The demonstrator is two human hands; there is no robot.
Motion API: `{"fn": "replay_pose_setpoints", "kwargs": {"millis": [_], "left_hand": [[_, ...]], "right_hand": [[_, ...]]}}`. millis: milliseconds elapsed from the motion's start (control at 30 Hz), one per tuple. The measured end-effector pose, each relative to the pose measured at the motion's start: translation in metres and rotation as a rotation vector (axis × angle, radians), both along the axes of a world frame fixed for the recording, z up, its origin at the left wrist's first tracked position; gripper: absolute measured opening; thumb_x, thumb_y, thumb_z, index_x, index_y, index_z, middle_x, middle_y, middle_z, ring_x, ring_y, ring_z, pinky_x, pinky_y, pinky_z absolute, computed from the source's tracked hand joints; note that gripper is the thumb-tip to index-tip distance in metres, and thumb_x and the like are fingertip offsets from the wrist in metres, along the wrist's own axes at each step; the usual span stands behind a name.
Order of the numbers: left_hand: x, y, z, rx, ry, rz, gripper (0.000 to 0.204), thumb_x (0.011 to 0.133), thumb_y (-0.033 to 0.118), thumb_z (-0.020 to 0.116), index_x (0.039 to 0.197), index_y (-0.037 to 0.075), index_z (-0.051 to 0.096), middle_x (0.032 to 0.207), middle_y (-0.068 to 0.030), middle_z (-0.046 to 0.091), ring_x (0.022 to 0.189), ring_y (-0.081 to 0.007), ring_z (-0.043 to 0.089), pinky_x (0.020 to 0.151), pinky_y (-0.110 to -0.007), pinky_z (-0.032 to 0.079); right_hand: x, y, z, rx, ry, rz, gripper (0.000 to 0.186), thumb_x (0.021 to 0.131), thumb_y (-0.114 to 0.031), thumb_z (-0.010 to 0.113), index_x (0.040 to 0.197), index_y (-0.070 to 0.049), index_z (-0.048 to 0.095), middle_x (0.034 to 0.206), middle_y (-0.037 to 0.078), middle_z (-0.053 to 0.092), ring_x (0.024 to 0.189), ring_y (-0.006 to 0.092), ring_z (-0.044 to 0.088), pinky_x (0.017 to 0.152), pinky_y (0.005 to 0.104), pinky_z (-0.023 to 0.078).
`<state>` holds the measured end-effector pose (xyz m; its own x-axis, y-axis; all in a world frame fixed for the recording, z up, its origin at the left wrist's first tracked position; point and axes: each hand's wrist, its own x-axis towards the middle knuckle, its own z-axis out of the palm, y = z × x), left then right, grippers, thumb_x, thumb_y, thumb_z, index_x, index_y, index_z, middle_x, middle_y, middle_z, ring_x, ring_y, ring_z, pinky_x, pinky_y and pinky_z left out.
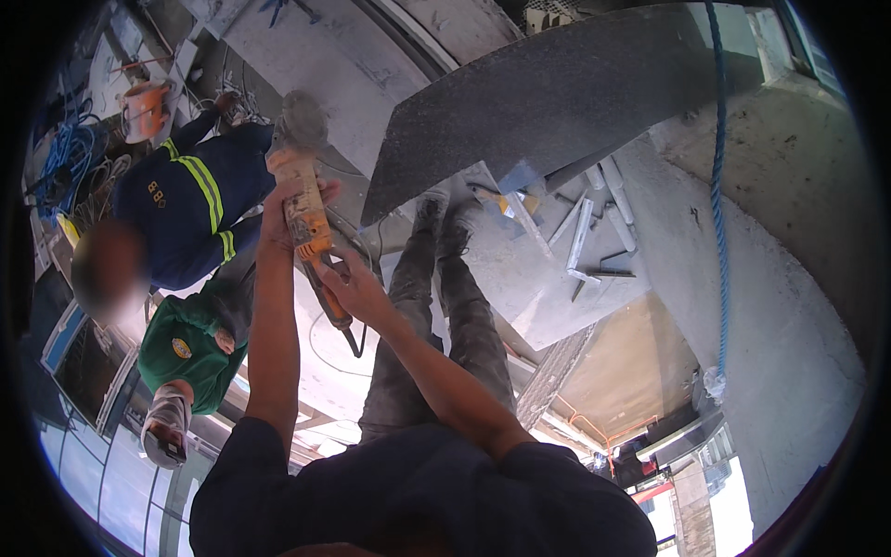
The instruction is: The person uses an angle grinder to cut a large stone slab on a construction site. They position the slab, cut along a marked line, and then lift the separated piece to inspect the cut edge.
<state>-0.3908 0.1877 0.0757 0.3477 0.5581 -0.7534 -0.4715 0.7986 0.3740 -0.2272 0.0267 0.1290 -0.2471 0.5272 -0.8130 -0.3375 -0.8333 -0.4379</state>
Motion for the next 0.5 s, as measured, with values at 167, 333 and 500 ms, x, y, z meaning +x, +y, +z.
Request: {"fn": "replay_pose_setpoints", "kwargs": {"millis": [167,333,500], "left_hand": [[0.011,-0.02,-0.025,0.05,0.139,-0.1,0.082,0.08,0.022,0.073,0.152,-0.007,0.045,0.145,-0.0278,0.065,0.132,-0.0379,0.065,0.119,-0.044,0.048],[0.042,-0.047,-0.075,-0.021,0.112,-0.31,0.081,0.074,0.017,0.074,0.151,0.0,0.052,0.146,-0.0186,0.065,0.127,-0.029,0.066,0.107,-0.04,0.055],[0.035,-0.071,-0.061,-0.065,0.327,-0.243,0.073,0.075,0.007,0.076,0.145,0.005,0.057,0.125,-0.0093,0.068,0.112,-0.027,0.07,0.099,-0.043,0.059]], "right_hand": [[0.085,0.004,-0.097,-0.12,-0.253,-0.38,0.09,0.097,-0.064,0.073,0.152,0.003,0.047,0.137,0.017,0.064,0.126,0.0247,0.062,0.098,0.039,0.053],[0.069,0.018,-0.167,-0.257,-0.18,-0.464,0.092,0.1,-0.074,0.063,0.126,0.015,0.061,0.115,0.022,0.07,0.114,0.0281,0.066,0.098,0.0418,0.05],[0.055,0.032,-0.151,-0.207,-0.447,-0.326,0.09,0.104,-0.074,0.055,0.104,0.015,0.065,0.097,0.026,0.068,0.099,0.0295,0.067,0.087,0.0465,0.051]]}}
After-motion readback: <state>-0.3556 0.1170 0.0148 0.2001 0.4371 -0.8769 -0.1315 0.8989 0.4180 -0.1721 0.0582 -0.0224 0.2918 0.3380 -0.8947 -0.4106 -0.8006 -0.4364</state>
